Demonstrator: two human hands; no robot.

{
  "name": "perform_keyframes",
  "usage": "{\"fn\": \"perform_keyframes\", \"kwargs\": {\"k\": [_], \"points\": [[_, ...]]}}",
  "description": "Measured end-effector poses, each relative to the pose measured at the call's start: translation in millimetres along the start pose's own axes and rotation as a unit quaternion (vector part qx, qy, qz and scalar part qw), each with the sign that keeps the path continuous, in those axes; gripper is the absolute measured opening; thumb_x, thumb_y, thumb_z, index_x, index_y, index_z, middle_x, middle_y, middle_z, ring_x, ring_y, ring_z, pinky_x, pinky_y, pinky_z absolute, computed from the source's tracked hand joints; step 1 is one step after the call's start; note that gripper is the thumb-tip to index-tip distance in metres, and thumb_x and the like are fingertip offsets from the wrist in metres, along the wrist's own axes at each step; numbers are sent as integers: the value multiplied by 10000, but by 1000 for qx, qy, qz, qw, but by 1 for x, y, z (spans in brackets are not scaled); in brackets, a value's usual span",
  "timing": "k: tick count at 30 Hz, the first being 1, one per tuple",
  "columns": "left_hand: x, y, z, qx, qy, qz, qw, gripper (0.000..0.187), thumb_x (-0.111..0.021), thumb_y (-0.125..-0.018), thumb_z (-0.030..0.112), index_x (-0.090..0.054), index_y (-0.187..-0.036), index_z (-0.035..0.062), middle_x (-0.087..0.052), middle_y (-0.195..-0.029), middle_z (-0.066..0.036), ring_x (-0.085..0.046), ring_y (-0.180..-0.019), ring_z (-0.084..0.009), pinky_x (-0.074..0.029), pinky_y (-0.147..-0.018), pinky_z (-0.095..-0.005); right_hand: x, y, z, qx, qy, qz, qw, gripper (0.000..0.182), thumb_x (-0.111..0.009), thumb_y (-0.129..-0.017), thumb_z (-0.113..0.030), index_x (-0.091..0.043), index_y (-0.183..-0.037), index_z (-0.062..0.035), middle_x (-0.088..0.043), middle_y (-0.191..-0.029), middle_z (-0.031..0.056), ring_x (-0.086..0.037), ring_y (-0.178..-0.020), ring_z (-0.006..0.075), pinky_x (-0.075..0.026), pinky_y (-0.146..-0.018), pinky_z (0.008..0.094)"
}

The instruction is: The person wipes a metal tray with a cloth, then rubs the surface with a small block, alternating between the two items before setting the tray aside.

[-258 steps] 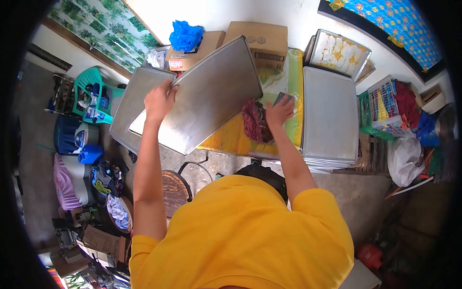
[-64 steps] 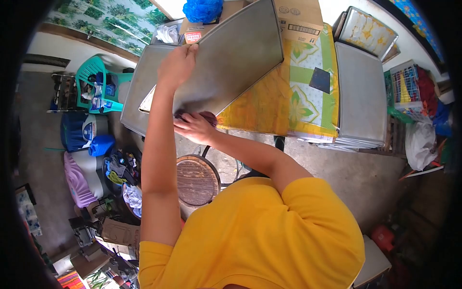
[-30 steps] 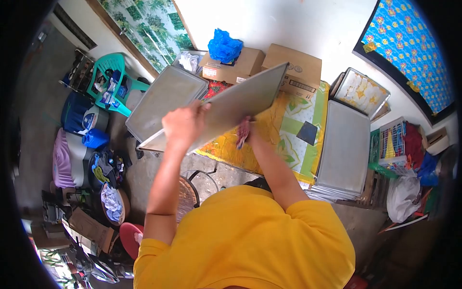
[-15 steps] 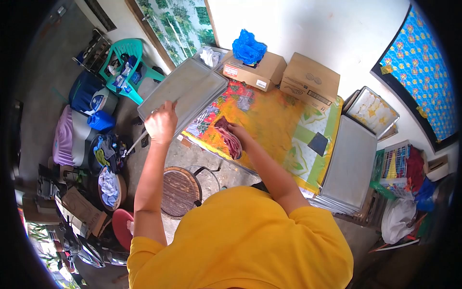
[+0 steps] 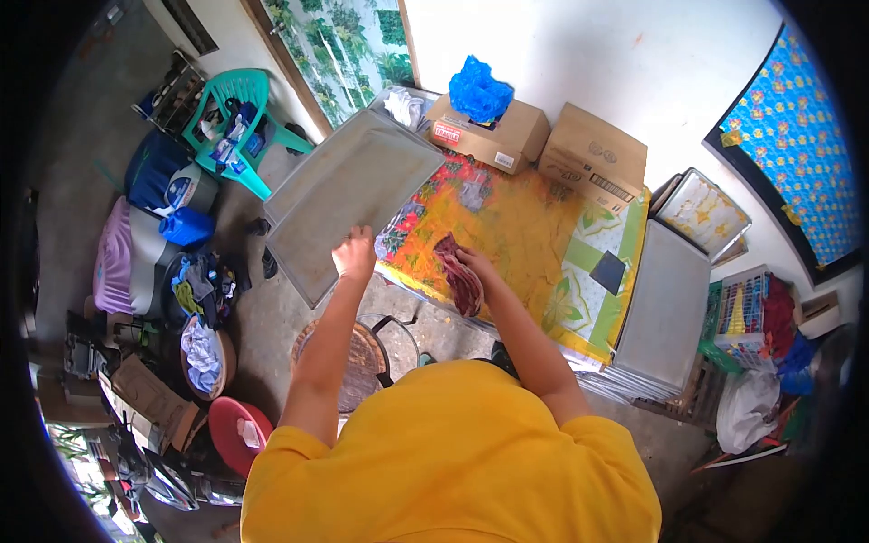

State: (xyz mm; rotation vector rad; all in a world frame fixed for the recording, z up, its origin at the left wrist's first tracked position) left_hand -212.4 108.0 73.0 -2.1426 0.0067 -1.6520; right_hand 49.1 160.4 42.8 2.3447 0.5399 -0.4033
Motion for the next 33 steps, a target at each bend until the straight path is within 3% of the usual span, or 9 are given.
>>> {"fn": "perform_keyframes", "kwargs": {"k": [6,10,11,14,17,20,26,30,33], "points": [[-43,-37,-26,4,11,-59,998,178,-601,-820,172,-588,-997,191,-614,-954,7,-683,-898,-206,-544,-714,-448,23,11,15,-1,-2,8,1000,367,-472,-1006,-244,-497,-1324,-63,-654,-957,89,-634,-724,196,-537,-609,353],[-44,-69,-40,28,14,-153,988,219,-592,-899,314,-566,-1074,185,-621,-1068,13,-664,-991,-208,-523,-799,-469,26,15,21,4,-32,12,999,367,-465,-1008,-245,-489,-1329,-71,-650,-981,84,-634,-741,195,-534,-620,354],[-42,-75,-41,34,15,-218,975,306,-584,-910,389,-556,-1135,184,-596,-1201,0,-654,-1023,-211,-503,-849,-485,24,21,21,-1,-36,14,999,367,-461,-1009,-247,-486,-1330,-72,-648,-984,82,-633,-743,195,-534,-621,353],[-47,-75,-40,56,82,-231,968,431,-580,-905,402,-509,-1280,201,-494,-1389,-28,-562,-1198,-258,-413,-984,-549,23,27,22,-10,-54,-1,999,361,-454,-1011,-259,-490,-1320,-74,-648,-968,84,-631,-727,200,-533,-612,355],[-57,-55,-40,89,119,-201,968,640,-580,-886,450,-373,-1443,212,-269,-1558,-57,-313,-1406,-313,-250,-1094,-606,22,28,20,-13,-51,4,999,348,-450,-1012,-273,-503,-1293,-76,-649,-940,91,-629,-696,207,-532,-594,360],[-62,-31,-51,257,175,-196,930,826,-583,-868,472,-178,-1532,191,-56,-1607,-114,-67,-1475,-337,-141,-1119,-636,24,25,18,-8,-51,12,999,335,-452,-1010,-282,-516,-1267,-77,-651,-923,99,-627,-674,212,-532,-580,368],[-89,4,-98,524,217,-183,803,963,-542,-885,493,17,-1521,35,81,-1583,-212,-34,-1475,-345,-158,-1137,-588,19,23,22,-7,-53,15,998,326,-463,-1006,-275,-527,-1252,-70,-654,-934,101,-630,-678,211,-536,-589,377],[-106,19,-122,476,300,-210,800,910,-500,-917,505,-34,-1512,-1,-20,-1596,-176,-95,-1477,-285,-184,-1150,-539,2,26,26,-29,-42,24,998,341,-467,-1004,-268,-516,-1267,-57,-654,-929,98,-632,-677,210,-546,-593,384],[-90,26,-109,446,265,-256,816,876,-474,-931,504,-56,-1510,-4,-67,-1596,-162,-120,-1475,-254,-183,-1139,-572,-1,16,34,-48,-22,7,999,344,-451,-1009,-270,-510,-1264,-47,-649,-927,107,-630,-668,208,-552,-576,402]]}}
Point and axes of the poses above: each hand's wrist, its own y-axis away from the middle knuckle, its own x-axis out of the back of the hand, z = x × y, the point moved 1 cm from there along -y, towards the middle knuckle
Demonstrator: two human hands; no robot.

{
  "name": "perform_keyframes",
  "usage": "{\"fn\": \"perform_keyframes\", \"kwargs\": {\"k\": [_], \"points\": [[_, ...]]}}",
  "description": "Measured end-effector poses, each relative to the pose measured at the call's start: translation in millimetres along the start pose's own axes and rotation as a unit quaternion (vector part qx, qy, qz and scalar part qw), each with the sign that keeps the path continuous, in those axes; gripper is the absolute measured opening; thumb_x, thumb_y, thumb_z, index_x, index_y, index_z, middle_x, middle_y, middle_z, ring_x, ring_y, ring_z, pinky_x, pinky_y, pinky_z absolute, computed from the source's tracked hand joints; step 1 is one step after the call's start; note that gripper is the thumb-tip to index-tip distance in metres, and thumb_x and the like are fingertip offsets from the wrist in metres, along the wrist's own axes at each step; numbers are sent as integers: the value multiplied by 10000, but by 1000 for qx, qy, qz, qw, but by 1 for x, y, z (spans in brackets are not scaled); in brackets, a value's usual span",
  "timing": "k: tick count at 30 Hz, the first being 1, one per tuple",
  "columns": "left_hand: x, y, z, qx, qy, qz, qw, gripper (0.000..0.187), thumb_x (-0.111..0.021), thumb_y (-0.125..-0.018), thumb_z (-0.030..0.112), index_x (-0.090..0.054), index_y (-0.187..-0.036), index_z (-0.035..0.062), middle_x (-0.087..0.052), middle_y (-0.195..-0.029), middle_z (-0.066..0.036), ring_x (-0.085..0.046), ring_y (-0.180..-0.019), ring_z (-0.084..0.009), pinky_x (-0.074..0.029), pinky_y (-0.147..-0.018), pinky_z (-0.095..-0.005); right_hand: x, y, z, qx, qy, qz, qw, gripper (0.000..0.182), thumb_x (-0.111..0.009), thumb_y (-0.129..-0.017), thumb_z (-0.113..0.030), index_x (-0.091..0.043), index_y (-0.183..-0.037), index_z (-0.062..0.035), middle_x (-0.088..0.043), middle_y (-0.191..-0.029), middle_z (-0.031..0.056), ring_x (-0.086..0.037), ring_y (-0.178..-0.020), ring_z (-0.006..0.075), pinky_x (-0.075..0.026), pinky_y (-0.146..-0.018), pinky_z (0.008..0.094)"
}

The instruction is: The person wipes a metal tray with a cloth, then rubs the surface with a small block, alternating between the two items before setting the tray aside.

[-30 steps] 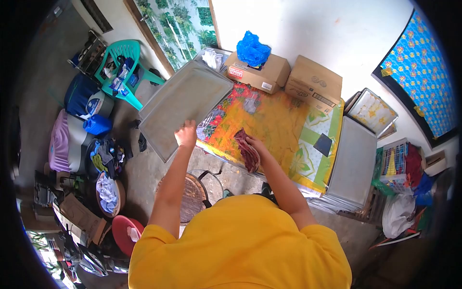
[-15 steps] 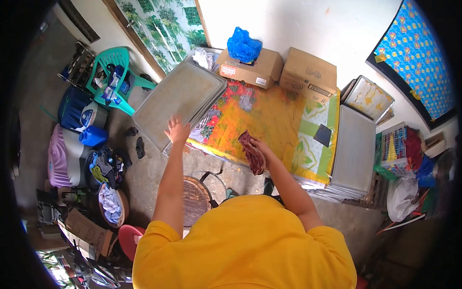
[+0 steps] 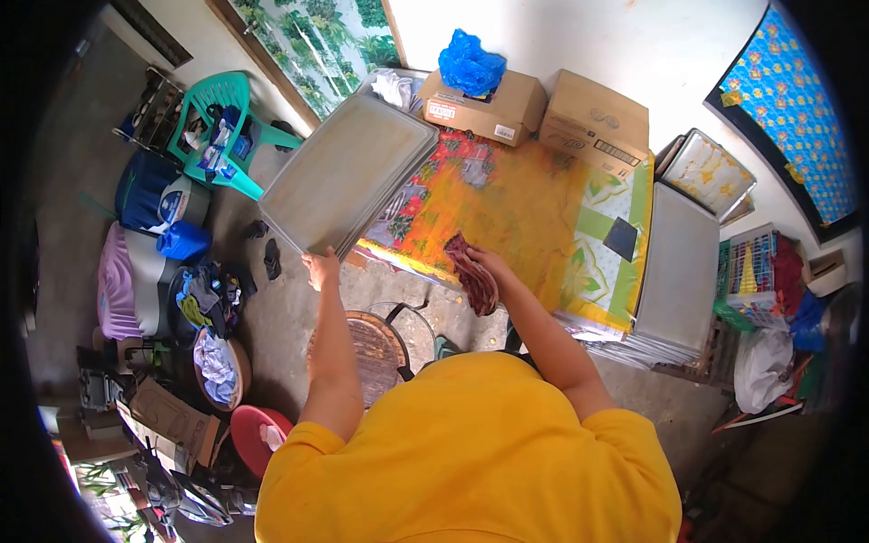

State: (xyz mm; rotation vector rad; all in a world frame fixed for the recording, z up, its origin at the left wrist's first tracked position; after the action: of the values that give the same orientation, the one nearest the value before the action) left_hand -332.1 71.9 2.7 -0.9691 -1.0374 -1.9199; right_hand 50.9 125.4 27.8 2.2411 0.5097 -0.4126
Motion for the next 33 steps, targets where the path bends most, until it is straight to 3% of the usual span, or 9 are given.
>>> {"fn": "perform_keyframes", "kwargs": {"k": [4,9,12,15,18,21,26,32,33], "points": [[-14,27,8,4,-78,89,993,890,-524,-897,513,-93,-1521,46,-20,-1593,-188,-79,-1470,-349,-119,-1090,-694,4,-20,12,33,-13,18,999,416,-494,-986,-264,-398,-1331,-50,-625,-913,143,-626,-659,231,-545,-535,428],[-60,80,13,-368,87,124,917,884,-675,-852,404,-202,-1501,36,-148,-1547,-270,-142,-1438,-422,-200,-1135,-545,-19,-19,15,67,-65,185,978,552,-550,-955,-267,-266,-1374,-48,-589,-958,176,-609,-622,269,-516,-486,466],[-68,147,46,-239,356,-266,863,626,-620,-925,406,-408,-1378,30,-452,-1396,-172,-424,-1304,-286,-347,-1080,-384,-26,-38,32,170,-20,198,965,566,-559,-953,-283,-287,-1380,-30,-542,-1207,211,-585,-1022,307,-494,-858,441],[-55,195,68,-64,574,-590,564,528,-596,-950,372,-441,-1335,45,-529,-1302,-94,-519,-1184,-206,-425,-1003,-346,-55,-6,19,194,70,100,973,645,-571,-944,-273,-273,-1454,-14,-418,-1423,220,-402,-1316,317,-323,-1092,356],[-69,199,68,-144,526,-504,670,417,-633,-913,127,-493,-1294,33,-607,-1177,-74,-602,-1035,-193,-493,-894,-332,-25,-50,74,364,336,190,848,633,-570,-947,-246,-286,-1493,-101,-419,-1452,163,-443,-1294,275,-369,-1062,381],[-97,174,62,-137,511,-430,732,341,-618,-892,26,-556,-1227,14,-643,-1102,-87,-640,-933,-213,-520,-823,-332,-19,32,34,252,323,104,906,555,-583,-931,-198,-400,-1438,-68,-505,-1380,174,-474,-1268,295,-371,-1059,387],[-96,179,102,-208,527,-323,758,301,-594,-917,30,-555,-1213,-12,-639,-1109,-90,-633,-933,-197,-512,-823,-327,51,55,32,263,156,150,940,315,-628,-906,-222,-650,-1056,54,-687,-817,126,-666,-643,121,-513,-566,278],[-97,216,175,-216,572,-300,732,271,-570,-958,138,-558,-1176,-22,-654,-1059,-121,-650,-911,-233,-550,-782,-382,125,120,-22,176,399,312,844,620,-582,-835,-638,-698,-1064,-73,-711,-857,123,-686,-869,243,-445,-874,515],[-105,224,187,-216,598,-327,699,291,-589,-951,160,-559,-1180,-16,-652,-1077,-125,-650,-927,-238,-551,-799,-383,144,121,-23,177,416,337,826,659,-581,-805,-681,-704,-1093,-101,-626,-1098,163,-595,-1064,270,-326,-980,521]]}}
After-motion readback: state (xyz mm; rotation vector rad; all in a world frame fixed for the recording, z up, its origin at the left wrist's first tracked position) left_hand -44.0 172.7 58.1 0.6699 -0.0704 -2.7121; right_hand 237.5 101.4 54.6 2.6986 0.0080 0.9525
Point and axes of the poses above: each hand's wrist, its own y-axis away from the middle knuckle, its own x-axis out of the back of the hand, z = x × y, the point moved 1 cm from there along -y, towards the middle knuckle
